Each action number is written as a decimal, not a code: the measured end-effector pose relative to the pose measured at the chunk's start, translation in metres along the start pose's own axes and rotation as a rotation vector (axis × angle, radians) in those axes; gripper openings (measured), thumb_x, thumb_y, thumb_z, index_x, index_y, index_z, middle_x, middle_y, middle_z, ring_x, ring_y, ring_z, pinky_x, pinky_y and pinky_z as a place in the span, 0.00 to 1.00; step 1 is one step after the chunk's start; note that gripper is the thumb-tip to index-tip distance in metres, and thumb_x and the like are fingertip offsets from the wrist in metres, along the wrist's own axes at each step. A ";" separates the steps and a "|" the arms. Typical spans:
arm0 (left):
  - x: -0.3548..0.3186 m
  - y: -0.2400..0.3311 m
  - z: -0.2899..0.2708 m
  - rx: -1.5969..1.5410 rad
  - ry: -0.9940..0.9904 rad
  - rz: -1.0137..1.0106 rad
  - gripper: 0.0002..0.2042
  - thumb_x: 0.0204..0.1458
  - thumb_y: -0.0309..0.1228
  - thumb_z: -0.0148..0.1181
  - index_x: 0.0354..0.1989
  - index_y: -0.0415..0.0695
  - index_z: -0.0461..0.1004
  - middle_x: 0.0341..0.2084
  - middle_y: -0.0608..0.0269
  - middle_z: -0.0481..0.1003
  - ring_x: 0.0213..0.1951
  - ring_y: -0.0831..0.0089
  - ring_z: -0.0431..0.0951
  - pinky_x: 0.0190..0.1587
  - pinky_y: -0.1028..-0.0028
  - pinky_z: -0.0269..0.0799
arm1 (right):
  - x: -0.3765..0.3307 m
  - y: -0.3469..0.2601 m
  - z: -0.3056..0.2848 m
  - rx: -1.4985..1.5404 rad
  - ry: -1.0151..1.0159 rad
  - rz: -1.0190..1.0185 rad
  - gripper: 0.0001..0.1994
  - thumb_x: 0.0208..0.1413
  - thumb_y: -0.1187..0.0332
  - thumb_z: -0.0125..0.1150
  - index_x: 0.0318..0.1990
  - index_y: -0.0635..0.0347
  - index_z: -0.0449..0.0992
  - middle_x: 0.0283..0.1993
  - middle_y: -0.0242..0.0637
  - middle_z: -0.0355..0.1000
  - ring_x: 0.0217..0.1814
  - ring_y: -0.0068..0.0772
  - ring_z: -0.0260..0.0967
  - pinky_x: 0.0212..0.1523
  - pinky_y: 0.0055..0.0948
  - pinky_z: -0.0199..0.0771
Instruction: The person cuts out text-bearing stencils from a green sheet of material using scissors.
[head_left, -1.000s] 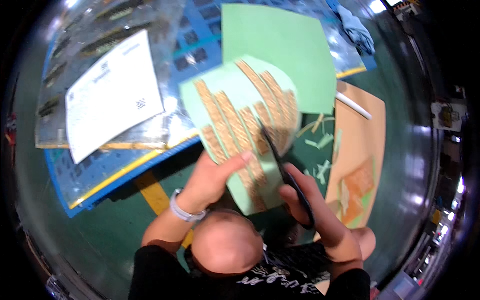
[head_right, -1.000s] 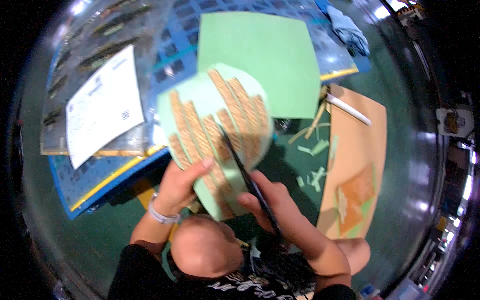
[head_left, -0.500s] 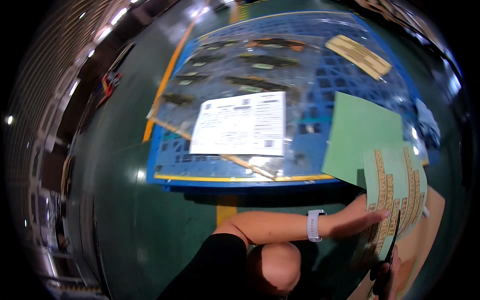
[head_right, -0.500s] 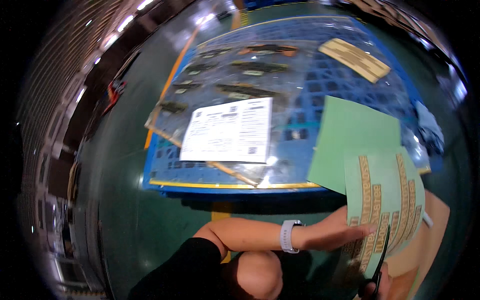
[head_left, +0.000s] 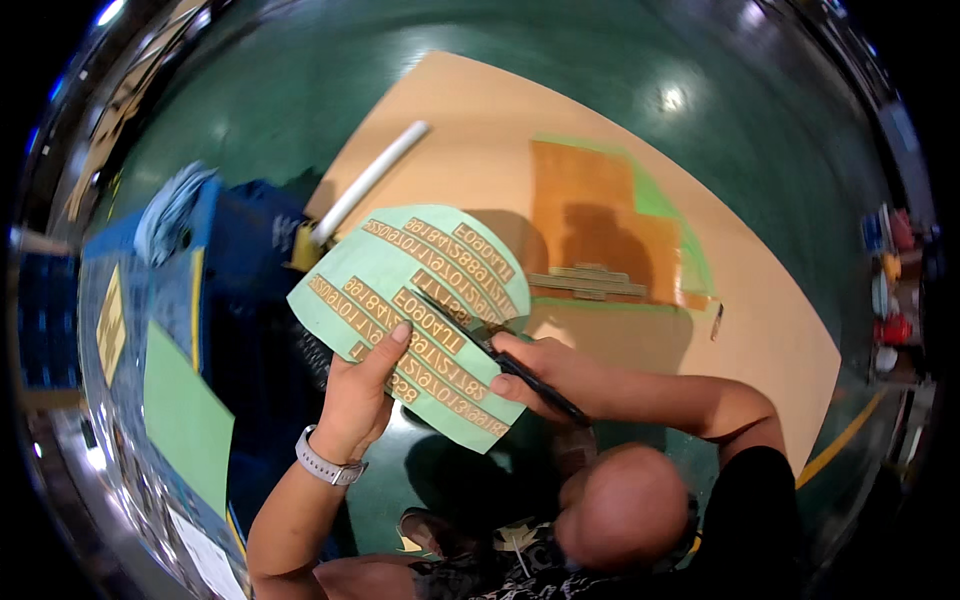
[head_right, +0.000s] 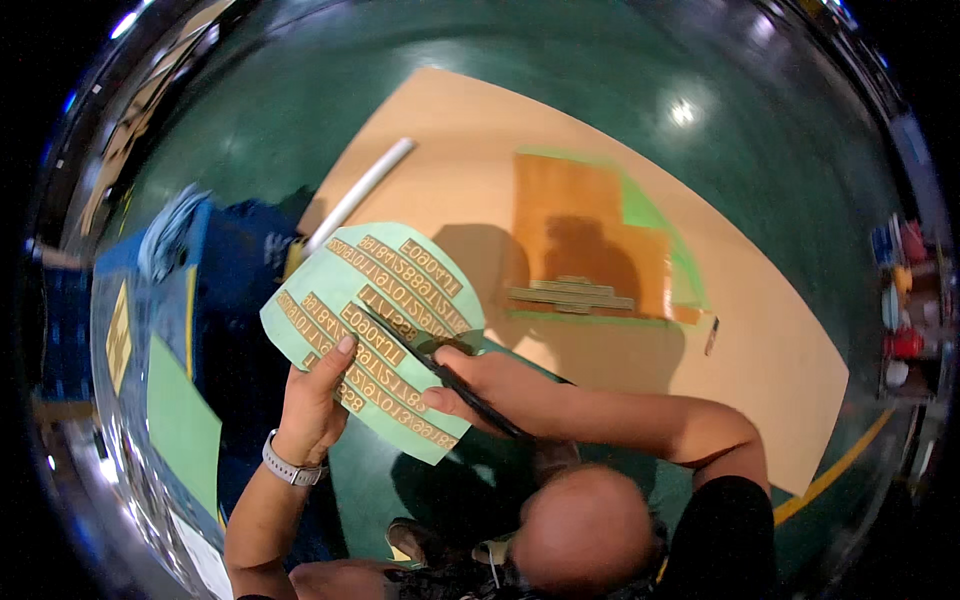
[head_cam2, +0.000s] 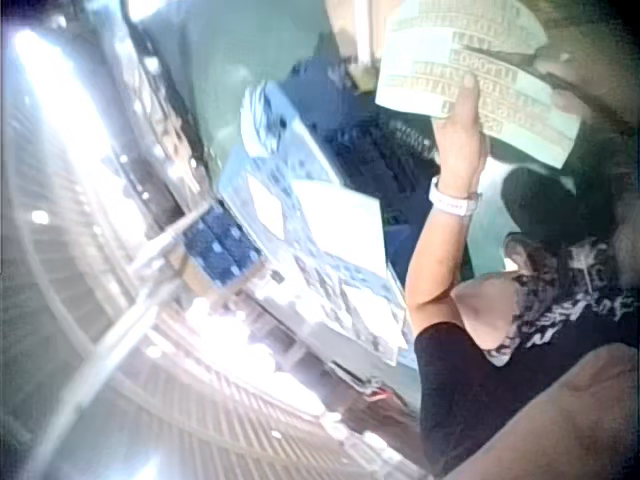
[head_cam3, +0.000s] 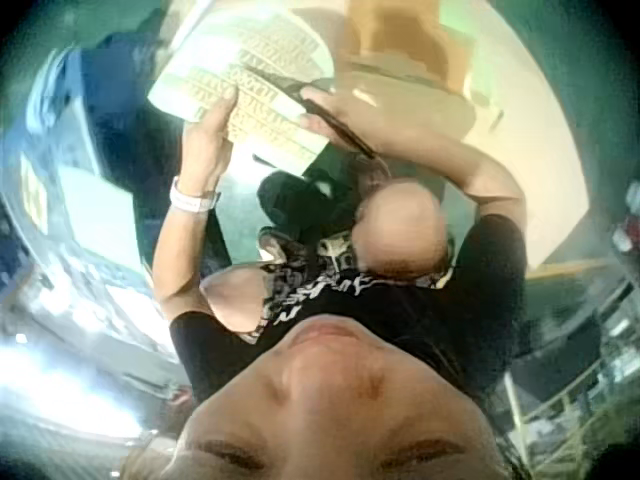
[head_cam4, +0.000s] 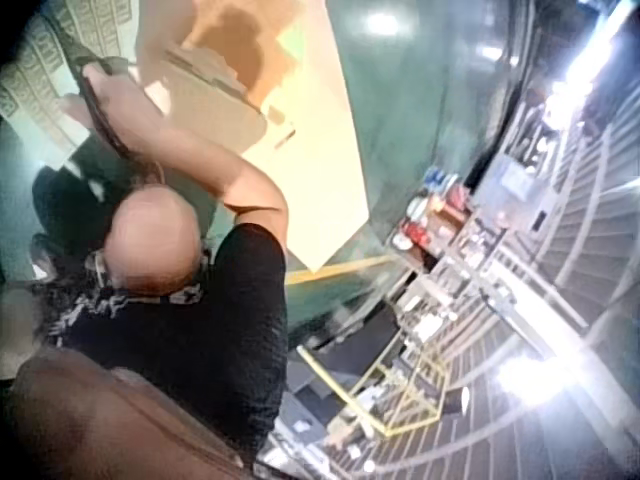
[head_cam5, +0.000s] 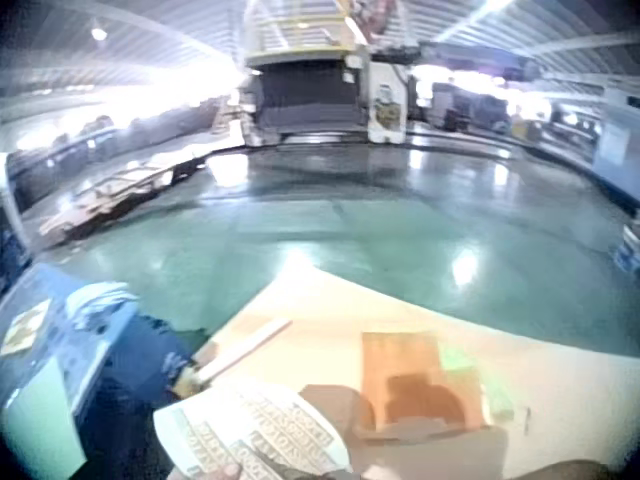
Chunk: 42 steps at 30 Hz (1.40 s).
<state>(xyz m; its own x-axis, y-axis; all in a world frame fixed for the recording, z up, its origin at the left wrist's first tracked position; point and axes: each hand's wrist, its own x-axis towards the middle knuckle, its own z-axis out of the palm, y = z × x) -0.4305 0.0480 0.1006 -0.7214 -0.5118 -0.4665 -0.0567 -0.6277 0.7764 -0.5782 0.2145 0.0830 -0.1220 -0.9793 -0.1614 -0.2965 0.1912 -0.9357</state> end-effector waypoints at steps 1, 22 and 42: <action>0.007 0.003 0.012 0.009 0.000 -0.012 0.18 0.54 0.26 0.55 0.53 0.39 0.63 0.45 0.57 0.71 0.46 0.68 0.74 0.48 0.70 0.72 | -0.002 0.000 -0.011 0.030 0.008 0.031 0.15 0.59 0.57 0.50 0.34 0.60 0.60 0.22 0.46 0.63 0.23 0.48 0.62 0.28 0.38 0.64; -0.028 0.059 -0.081 0.318 -0.406 -0.166 0.20 0.53 0.29 0.56 0.53 0.35 0.62 0.43 0.54 0.73 0.43 0.68 0.76 0.46 0.70 0.75 | 0.005 -0.050 0.165 0.291 0.465 0.136 0.26 0.61 0.46 0.38 0.47 0.63 0.65 0.33 0.47 0.71 0.35 0.35 0.68 0.37 0.32 0.67; -0.015 -0.146 0.032 0.243 -1.040 -0.697 0.20 0.51 0.29 0.58 0.52 0.37 0.65 0.43 0.58 0.73 0.43 0.69 0.76 0.46 0.70 0.73 | -0.160 -0.025 0.217 0.150 1.132 0.596 0.28 0.61 0.45 0.38 0.45 0.66 0.66 0.34 0.45 0.69 0.39 0.32 0.66 0.43 0.31 0.65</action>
<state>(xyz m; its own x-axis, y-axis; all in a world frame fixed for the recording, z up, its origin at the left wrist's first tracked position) -0.4331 0.1664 0.0074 -0.6800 0.6494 -0.3403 -0.6851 -0.3975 0.6104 -0.3458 0.3523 0.0644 -0.9513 -0.1304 -0.2794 0.1814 0.4960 -0.8492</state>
